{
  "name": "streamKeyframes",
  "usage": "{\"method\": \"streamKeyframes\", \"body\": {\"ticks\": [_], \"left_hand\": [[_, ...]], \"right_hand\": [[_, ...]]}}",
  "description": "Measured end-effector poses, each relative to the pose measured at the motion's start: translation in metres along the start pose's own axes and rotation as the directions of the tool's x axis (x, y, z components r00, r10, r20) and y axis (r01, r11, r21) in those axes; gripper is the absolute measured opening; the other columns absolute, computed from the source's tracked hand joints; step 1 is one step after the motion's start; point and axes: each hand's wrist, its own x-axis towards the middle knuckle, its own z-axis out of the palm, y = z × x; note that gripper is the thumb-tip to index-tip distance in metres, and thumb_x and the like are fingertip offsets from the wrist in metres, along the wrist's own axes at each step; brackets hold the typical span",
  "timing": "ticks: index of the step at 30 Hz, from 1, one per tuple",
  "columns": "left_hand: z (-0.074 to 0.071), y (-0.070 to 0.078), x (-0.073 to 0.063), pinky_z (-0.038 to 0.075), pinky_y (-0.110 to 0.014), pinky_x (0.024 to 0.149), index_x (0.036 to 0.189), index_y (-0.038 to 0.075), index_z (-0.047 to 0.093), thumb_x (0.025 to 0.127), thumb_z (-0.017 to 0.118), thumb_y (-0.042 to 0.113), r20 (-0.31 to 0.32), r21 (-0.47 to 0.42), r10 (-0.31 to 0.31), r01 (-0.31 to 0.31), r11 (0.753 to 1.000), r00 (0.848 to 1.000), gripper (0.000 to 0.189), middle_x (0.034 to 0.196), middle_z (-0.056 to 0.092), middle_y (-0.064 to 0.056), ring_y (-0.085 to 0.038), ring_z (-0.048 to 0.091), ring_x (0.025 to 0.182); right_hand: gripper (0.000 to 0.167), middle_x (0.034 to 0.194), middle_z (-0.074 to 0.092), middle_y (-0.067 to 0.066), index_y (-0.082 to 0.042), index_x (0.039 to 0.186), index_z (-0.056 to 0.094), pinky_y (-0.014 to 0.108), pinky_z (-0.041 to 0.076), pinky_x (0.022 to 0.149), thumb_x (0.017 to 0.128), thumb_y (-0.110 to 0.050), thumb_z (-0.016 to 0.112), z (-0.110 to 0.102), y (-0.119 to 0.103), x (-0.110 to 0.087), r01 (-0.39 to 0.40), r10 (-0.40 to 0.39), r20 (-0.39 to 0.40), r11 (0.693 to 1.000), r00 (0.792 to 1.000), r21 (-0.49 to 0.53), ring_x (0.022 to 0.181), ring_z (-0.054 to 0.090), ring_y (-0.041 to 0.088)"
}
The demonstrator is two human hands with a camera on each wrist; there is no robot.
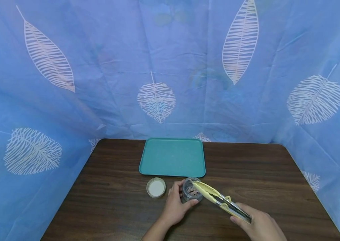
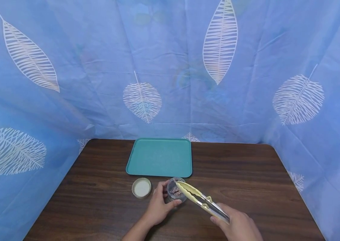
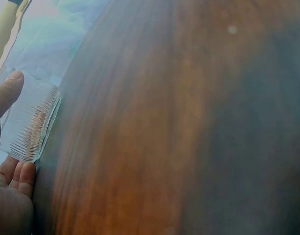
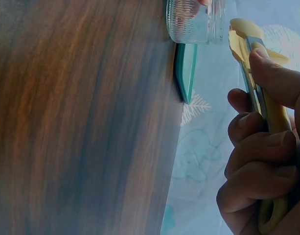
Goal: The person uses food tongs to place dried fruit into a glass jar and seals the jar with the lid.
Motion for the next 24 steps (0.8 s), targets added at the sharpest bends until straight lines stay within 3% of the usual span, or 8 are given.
{"method": "streamKeyframes", "body": {"ticks": [9,14,16,20,24], "left_hand": [[0.001,0.000,0.000,0.056,-0.028,0.104,0.149,0.012,0.049,0.086,0.094,0.039,-0.004,0.016,0.005,-0.005,1.000,1.000,0.081,0.144,0.061,-0.007,-0.023,0.058,0.126],[0.001,0.000,0.000,0.056,-0.028,0.104,0.149,0.011,0.049,0.086,0.094,0.038,-0.005,0.015,0.009,-0.009,1.000,1.000,0.081,0.145,0.061,-0.008,-0.023,0.058,0.125],[0.001,0.000,0.000,0.056,-0.028,0.104,0.149,0.011,0.049,0.086,0.093,0.038,-0.005,0.017,0.009,-0.009,1.000,1.000,0.082,0.146,0.062,-0.007,-0.022,0.058,0.125],[0.001,-0.001,0.000,0.056,-0.029,0.104,0.150,0.011,0.049,0.086,0.093,0.040,-0.004,0.020,0.005,-0.005,1.000,1.000,0.082,0.147,0.061,-0.007,-0.022,0.058,0.124],[0.001,0.000,-0.001,0.056,-0.030,0.103,0.150,0.012,0.049,0.087,0.093,0.040,0.007,0.016,-0.003,0.003,1.000,1.000,0.082,0.145,0.061,-0.007,-0.023,0.058,0.124]], "right_hand": [[0.086,0.066,0.052,-0.001,-0.013,0.158,0.055,0.031,0.033,0.057,0.089,-0.057,0.084,-0.004,0.001,-0.001,-0.032,0.032,0.002,0.997,0.999,0.064,0.058,0.041,0.016],[0.099,0.078,0.057,0.001,-0.006,0.161,0.045,0.033,0.038,0.061,0.089,-0.064,0.081,-0.007,0.002,0.001,-0.037,0.039,-0.022,0.996,0.999,0.079,0.067,0.051,0.016],[0.102,0.086,0.065,0.001,-0.003,0.161,0.041,0.034,0.041,0.063,0.090,-0.066,0.079,-0.010,0.005,0.003,-0.037,0.040,-0.031,0.997,0.999,0.074,0.075,0.061,0.018],[0.109,0.109,0.077,0.025,0.002,0.164,0.030,0.041,0.052,0.068,0.094,-0.070,0.073,-0.016,0.011,0.007,-0.045,0.048,-0.033,0.995,0.998,0.091,0.098,0.077,0.039],[0.113,0.138,0.062,0.045,0.006,0.167,0.012,0.057,0.058,0.080,0.102,-0.073,0.059,-0.024,0.020,0.012,-0.073,0.074,-0.008,0.991,0.997,0.109,0.124,0.065,0.060]]}}
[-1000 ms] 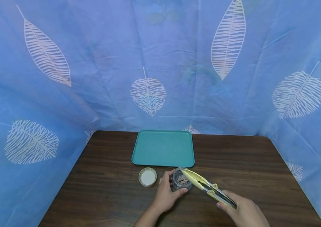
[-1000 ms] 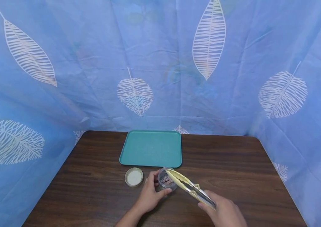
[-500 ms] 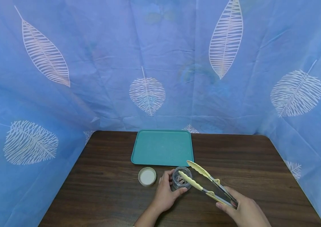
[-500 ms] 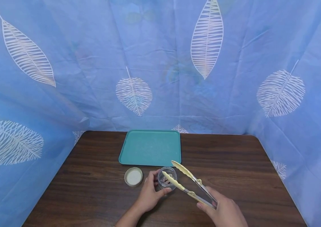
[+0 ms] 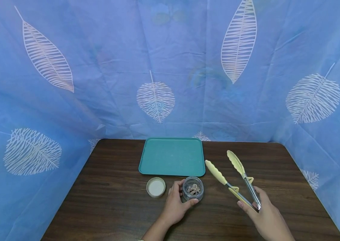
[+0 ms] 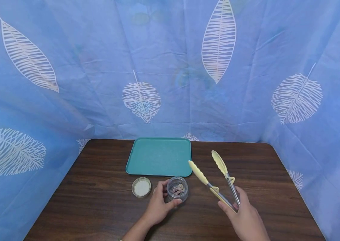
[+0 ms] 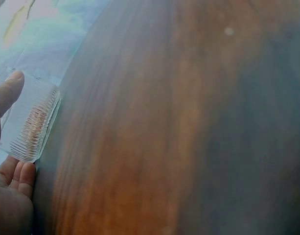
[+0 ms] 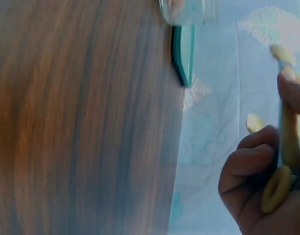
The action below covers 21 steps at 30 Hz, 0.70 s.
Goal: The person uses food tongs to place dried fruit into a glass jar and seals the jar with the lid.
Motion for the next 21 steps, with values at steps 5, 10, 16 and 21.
{"method": "streamKeyframes", "body": {"ticks": [5,10,16,21], "left_hand": [[0.000,0.000,0.000,0.056,-0.030,0.103,0.151,0.014,0.048,0.087,0.093,0.041,0.009,-0.014,-0.005,0.005,1.000,1.000,0.083,0.142,0.061,-0.007,-0.023,0.057,0.124],[0.000,0.000,0.000,0.055,-0.029,0.103,0.151,0.014,0.049,0.087,0.093,0.040,0.005,-0.020,-0.002,0.002,1.000,1.000,0.083,0.141,0.061,-0.007,-0.022,0.057,0.124],[0.000,-0.002,0.002,0.056,-0.028,0.102,0.151,0.013,0.049,0.087,0.093,0.040,-0.003,-0.013,0.017,-0.017,1.000,1.000,0.082,0.141,0.062,-0.007,-0.020,0.057,0.122],[0.000,-0.002,0.003,0.055,-0.026,0.103,0.151,0.014,0.049,0.086,0.094,0.041,0.002,-0.021,-0.009,0.009,1.000,1.000,0.083,0.141,0.062,-0.005,-0.017,0.056,0.123]], "right_hand": [[0.108,0.146,0.047,0.053,0.018,0.163,0.001,0.069,0.056,0.089,0.111,-0.067,0.044,-0.010,0.012,0.005,-0.011,0.011,0.020,1.000,1.000,0.001,0.134,0.053,0.067],[0.100,0.133,0.048,0.049,0.025,0.159,0.011,0.067,0.054,0.087,0.113,-0.057,0.047,-0.017,0.024,0.014,-0.004,0.003,-0.068,1.000,0.998,-0.018,0.124,0.052,0.058],[0.097,0.133,0.031,0.053,0.033,0.152,0.019,0.076,0.044,0.092,0.113,-0.050,0.052,-0.015,0.042,0.021,-0.043,0.037,-0.122,0.998,0.992,-0.047,0.125,0.025,0.063],[0.095,0.122,0.029,0.051,0.034,0.141,0.030,0.071,0.041,0.090,0.112,-0.053,0.053,-0.006,0.056,0.026,-0.118,0.110,-0.091,0.990,0.990,-0.083,0.114,0.029,0.067]]}}
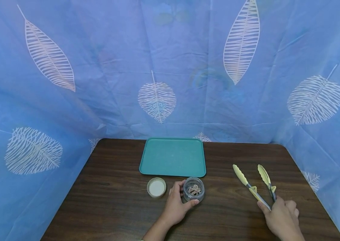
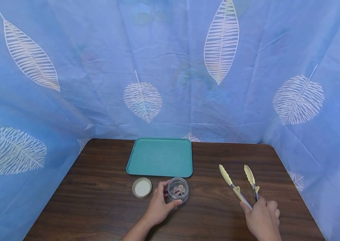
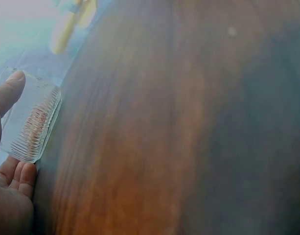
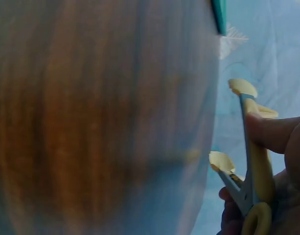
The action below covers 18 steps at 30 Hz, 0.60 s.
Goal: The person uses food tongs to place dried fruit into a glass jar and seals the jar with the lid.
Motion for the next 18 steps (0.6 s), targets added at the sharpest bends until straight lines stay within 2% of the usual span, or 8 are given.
{"method": "streamKeyframes", "body": {"ticks": [6,10,15,18], "left_hand": [[-0.001,0.000,0.000,0.055,-0.027,0.103,0.151,0.014,0.049,0.086,0.094,0.041,0.005,-0.005,-0.006,0.006,1.000,1.000,0.083,0.142,0.061,-0.006,-0.019,0.056,0.124],[0.000,-0.001,0.000,0.054,-0.027,0.104,0.152,0.015,0.049,0.086,0.093,0.043,0.011,-0.005,-0.019,0.019,1.000,1.000,0.083,0.144,0.060,-0.005,-0.018,0.055,0.125],[0.001,-0.001,0.001,0.054,-0.026,0.104,0.152,0.016,0.048,0.086,0.093,0.043,0.012,-0.004,-0.026,0.026,1.000,1.000,0.084,0.145,0.060,-0.004,-0.018,0.055,0.125],[0.000,-0.001,0.001,0.054,-0.027,0.105,0.152,0.016,0.048,0.086,0.093,0.043,0.011,-0.008,-0.028,0.028,1.000,1.000,0.084,0.144,0.060,-0.003,-0.018,0.055,0.126]], "right_hand": [[0.082,0.115,0.028,0.046,0.033,0.130,0.034,0.068,0.042,0.090,0.110,-0.042,0.060,0.009,0.001,0.003,-0.056,0.056,0.012,0.998,0.998,-0.007,0.109,0.028,0.063],[0.080,0.111,0.033,0.045,0.032,0.126,0.036,0.066,0.044,0.090,0.108,-0.040,0.065,0.012,0.001,0.006,-0.054,0.054,0.006,0.997,0.999,-0.050,0.107,0.036,0.062],[0.077,0.103,0.039,0.039,0.024,0.112,0.041,0.059,0.051,0.079,0.107,-0.048,0.066,0.018,0.004,0.009,-0.047,0.049,0.026,0.996,0.998,-0.075,0.095,0.049,0.054],[0.074,0.097,0.040,0.035,0.020,0.104,0.043,0.053,0.053,0.071,0.106,-0.050,0.067,0.021,0.005,0.010,-0.034,0.037,0.025,0.995,0.999,-0.090,0.086,0.052,0.046]]}}
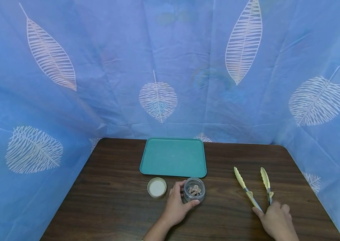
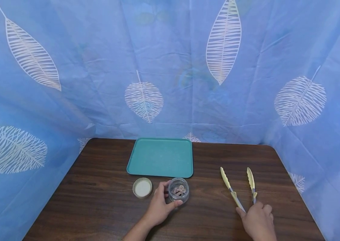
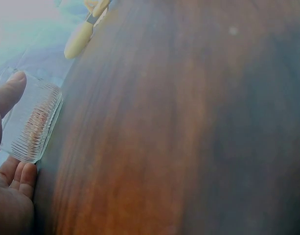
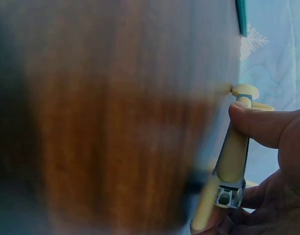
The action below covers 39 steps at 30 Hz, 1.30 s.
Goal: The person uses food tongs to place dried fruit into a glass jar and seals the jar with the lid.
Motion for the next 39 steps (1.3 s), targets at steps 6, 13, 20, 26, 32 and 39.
{"method": "streamKeyframes", "body": {"ticks": [6,13,20,26,32,39], "left_hand": [[0.000,0.000,-0.001,0.054,-0.027,0.104,0.152,0.016,0.049,0.087,0.093,0.043,0.002,0.000,0.011,-0.011,1.000,1.000,0.083,0.142,0.060,-0.004,-0.018,0.055,0.125],[-0.003,0.001,-0.001,0.054,-0.027,0.103,0.151,0.015,0.048,0.086,0.093,0.042,0.010,-0.006,0.019,-0.019,1.000,1.000,0.083,0.141,0.061,-0.006,-0.017,0.055,0.123],[-0.005,0.000,0.000,0.054,-0.028,0.103,0.150,0.014,0.049,0.086,0.094,0.035,0.041,-0.034,0.022,-0.021,0.999,0.999,0.082,0.139,0.061,-0.006,-0.020,0.055,0.123],[-0.007,0.001,0.002,0.054,-0.028,0.104,0.148,0.013,0.050,0.085,0.096,0.029,0.056,-0.056,0.013,-0.010,0.998,0.998,0.080,0.140,0.060,-0.007,-0.020,0.054,0.123],[-0.010,0.001,0.005,0.057,-0.030,0.104,0.148,0.011,0.049,0.085,0.095,0.030,0.084,-0.043,0.031,-0.027,0.999,0.996,0.080,0.141,0.061,-0.009,-0.022,0.055,0.124],[-0.019,0.004,0.008,0.058,-0.036,0.106,0.151,0.010,0.047,0.087,0.094,0.028,0.156,-0.043,0.037,-0.030,0.999,0.987,0.082,0.140,0.061,-0.010,-0.025,0.057,0.128]], "right_hand": [[0.070,0.092,0.042,0.033,0.018,0.097,0.045,0.051,0.052,0.065,0.104,-0.047,0.071,0.006,0.000,0.001,0.019,-0.019,-0.049,1.000,0.999,-0.007,0.080,0.054,0.043],[0.074,0.090,0.044,0.033,0.016,0.093,0.047,0.053,0.052,0.065,0.101,-0.053,0.072,0.007,0.000,-0.002,0.027,-0.028,-0.086,1.000,0.996,-0.010,0.079,0.055,0.044],[0.096,0.094,0.047,0.033,0.011,0.096,0.052,0.056,0.044,0.070,0.089,-0.084,0.066,-0.001,-0.002,-0.005,-0.088,0.087,-0.136,0.996,0.987,-0.001,0.090,0.051,0.051],[0.109,0.102,0.049,0.037,0.018,0.113,0.054,0.057,0.040,0.073,0.088,-0.088,0.064,-0.012,-0.015,-0.008,-0.066,0.061,-0.147,0.997,0.987,-0.028,0.097,0.048,0.056],[0.129,0.131,0.044,0.052,0.028,0.148,0.035,0.067,0.043,0.080,0.092,-0.085,0.061,-0.017,-0.038,-0.017,0.071,-0.079,-0.147,0.996,0.986,-0.060,0.119,0.043,0.071],[0.118,0.150,0.041,0.045,0.019,0.158,0.032,0.070,0.045,0.092,0.092,-0.067,0.078,0.002,-0.074,-0.021,0.294,-0.299,-0.169,0.954,0.939,-0.057,0.132,0.044,0.064]]}}
